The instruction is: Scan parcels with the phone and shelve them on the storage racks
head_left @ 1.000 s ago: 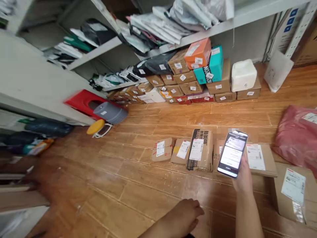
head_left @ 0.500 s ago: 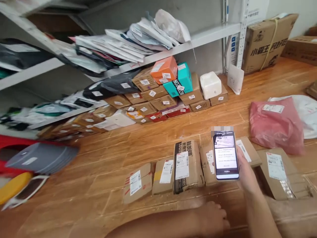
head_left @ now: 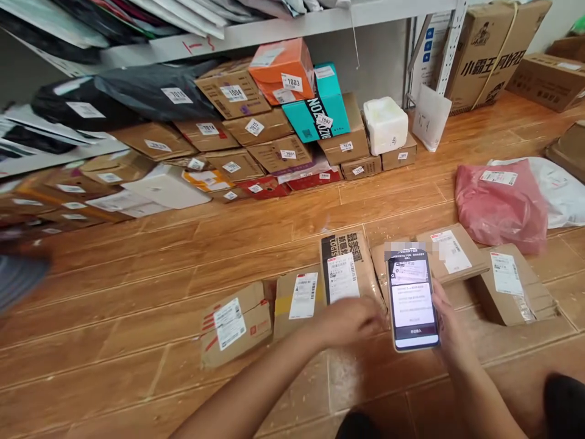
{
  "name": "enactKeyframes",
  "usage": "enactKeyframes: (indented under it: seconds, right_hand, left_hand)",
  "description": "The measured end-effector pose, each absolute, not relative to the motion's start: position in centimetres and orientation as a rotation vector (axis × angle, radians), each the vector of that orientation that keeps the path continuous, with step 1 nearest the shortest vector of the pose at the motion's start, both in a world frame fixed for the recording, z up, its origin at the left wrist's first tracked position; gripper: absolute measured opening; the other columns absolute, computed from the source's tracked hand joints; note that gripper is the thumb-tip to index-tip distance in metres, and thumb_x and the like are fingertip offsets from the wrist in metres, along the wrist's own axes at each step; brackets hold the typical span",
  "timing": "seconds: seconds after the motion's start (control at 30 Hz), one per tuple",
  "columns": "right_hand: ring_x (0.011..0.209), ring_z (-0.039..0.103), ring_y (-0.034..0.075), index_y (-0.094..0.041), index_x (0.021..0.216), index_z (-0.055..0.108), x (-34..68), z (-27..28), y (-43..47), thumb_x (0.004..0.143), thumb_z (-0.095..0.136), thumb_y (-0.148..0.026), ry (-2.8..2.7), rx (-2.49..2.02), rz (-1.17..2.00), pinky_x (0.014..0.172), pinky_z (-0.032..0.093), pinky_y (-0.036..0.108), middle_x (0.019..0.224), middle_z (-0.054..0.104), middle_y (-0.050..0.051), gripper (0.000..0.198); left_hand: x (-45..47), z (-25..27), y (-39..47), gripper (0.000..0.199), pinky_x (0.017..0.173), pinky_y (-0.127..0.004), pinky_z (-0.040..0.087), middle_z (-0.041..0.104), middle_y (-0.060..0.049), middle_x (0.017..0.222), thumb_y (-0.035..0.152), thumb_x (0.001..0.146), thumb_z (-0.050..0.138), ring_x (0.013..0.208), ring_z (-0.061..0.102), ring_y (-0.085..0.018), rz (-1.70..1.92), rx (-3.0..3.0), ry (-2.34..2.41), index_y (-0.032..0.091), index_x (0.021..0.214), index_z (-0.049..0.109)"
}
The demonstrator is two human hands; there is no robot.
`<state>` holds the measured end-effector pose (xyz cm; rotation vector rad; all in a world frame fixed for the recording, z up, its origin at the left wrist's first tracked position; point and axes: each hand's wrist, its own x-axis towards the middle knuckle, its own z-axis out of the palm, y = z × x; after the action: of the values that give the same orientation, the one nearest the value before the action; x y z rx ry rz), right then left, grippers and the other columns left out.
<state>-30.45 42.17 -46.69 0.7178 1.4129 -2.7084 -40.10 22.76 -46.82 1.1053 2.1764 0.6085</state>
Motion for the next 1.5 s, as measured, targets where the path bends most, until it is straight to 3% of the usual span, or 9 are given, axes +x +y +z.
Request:
enactKeyframes:
  seconds: [0.1, 0.2, 0.4, 0.63, 0.8, 1.0, 1.2, 1.4, 1.5]
  right_hand:
    - [0.105, 0.07, 0.028, -0.03, 0.125, 0.066, -29.8, -46.6, 42.2, 0.084, 0.07, -0.055, 1.38, 0.65, -2.705, 0.085, 0.058, 0.039, 0.12, 0.075, 0.003, 0.048]
    - [0.106, 0.069, 0.026, -0.027, 0.123, 0.067, -29.4, -46.6, 42.5, 0.085, 0.069, -0.056, 1.487, 0.633, -2.676, 0.084, 0.057, 0.034, 0.118, 0.076, 0.003, 0.047]
    - [0.111, 0.067, 0.027, -0.03, 0.126, 0.066, -30.6, -47.8, 42.7, 0.086, 0.066, -0.058, 1.502, 0.624, -2.673, 0.085, 0.057, 0.036, 0.126, 0.073, 0.001, 0.049]
    - [0.113, 0.067, 0.027, -0.03, 0.124, 0.066, -32.3, -48.4, 43.2, 0.087, 0.066, -0.055, 1.491, 0.537, -2.648, 0.089, 0.055, 0.037, 0.126, 0.074, 0.001, 0.044]
    - [0.108, 0.068, 0.026, -0.03, 0.119, 0.067, -32.9, -49.0, 43.4, 0.086, 0.066, -0.056, 1.456, 0.564, -2.657, 0.085, 0.057, 0.036, 0.126, 0.073, 0.0, 0.042]
    - [0.119, 0.064, 0.027, -0.029, 0.115, 0.069, -33.5, -49.3, 43.4, 0.085, 0.069, -0.053, 1.441, 0.603, -2.687, 0.09, 0.055, 0.035, 0.133, 0.07, 0.001, 0.039]
    - [0.113, 0.067, 0.026, -0.033, 0.127, 0.064, -33.6, -49.1, 43.4, 0.083, 0.071, -0.048, 1.341, 0.62, -2.695, 0.089, 0.056, 0.037, 0.125, 0.073, -0.001, 0.047]
    - [0.095, 0.071, 0.029, -0.03, 0.124, 0.063, -33.3, -49.0, 43.6, 0.074, 0.07, -0.03, 1.41, 0.6, -2.606, 0.079, 0.056, 0.039, 0.112, 0.077, 0.001, 0.05]
    - [0.096, 0.07, 0.027, -0.03, 0.123, 0.063, -33.1, -48.4, 43.5, 0.071, 0.068, -0.023, 1.441, 0.615, -2.607, 0.08, 0.054, 0.037, 0.11, 0.078, -0.001, 0.053]
  left_hand:
    - [-43.9, -47.2, 20.0, 0.033, 0.092, -0.036, 0.051, 0.068, -0.005, 0.11, 0.031, 0.097, 0.042, 0.099, 0.065, -0.021, 0.703, 0.922, 2.431, 0.022, 0.116, 0.067]
    - [-47.2, -48.7, 17.2, 0.046, 0.107, -0.044, 0.046, 0.059, -0.012, 0.13, 0.039, 0.093, 0.047, 0.121, 0.058, -0.027, 0.73, 0.623, 2.71, 0.017, 0.131, 0.06]
    - [-50.3, -51.8, 14.8, 0.076, 0.123, -0.043, 0.03, 0.041, -0.018, 0.157, 0.055, 0.087, 0.055, 0.148, 0.036, -0.031, 0.693, 0.247, 2.8, 0.012, 0.149, 0.044]
    - [-51.5, -52.5, 14.8, 0.084, 0.125, -0.044, 0.025, 0.034, -0.016, 0.162, 0.061, 0.09, 0.048, 0.152, 0.029, -0.031, 0.58, 0.22, 2.766, 0.01, 0.156, 0.034]
    - [-52.7, -53.3, 15.6, 0.08, 0.124, -0.043, 0.026, 0.038, -0.014, 0.161, 0.061, 0.09, 0.048, 0.149, 0.034, -0.029, 0.597, 0.346, 2.771, 0.013, 0.154, 0.039]
    - [-53.1, -53.9, 17.4, 0.087, 0.124, -0.042, 0.024, 0.032, -0.016, 0.164, 0.063, 0.088, 0.046, 0.151, 0.028, -0.032, 0.437, 0.358, 2.726, 0.009, 0.156, 0.035]
    - [-52.8, -53.5, 17.8, 0.094, 0.123, -0.044, 0.026, 0.03, -0.016, 0.164, 0.069, 0.087, 0.038, 0.151, 0.027, -0.034, 0.371, 0.344, 2.719, 0.007, 0.158, 0.029]
    - [-53.0, -53.4, 17.5, 0.098, 0.124, -0.039, 0.026, 0.03, -0.015, 0.164, 0.071, 0.084, 0.038, 0.15, 0.03, -0.031, 0.379, 0.354, 2.704, 0.007, 0.157, 0.031]
    - [-53.0, -53.6, 17.5, 0.096, 0.124, -0.038, 0.025, 0.031, -0.014, 0.164, 0.071, 0.084, 0.038, 0.151, 0.029, -0.029, 0.395, 0.364, 2.709, 0.008, 0.157, 0.032]
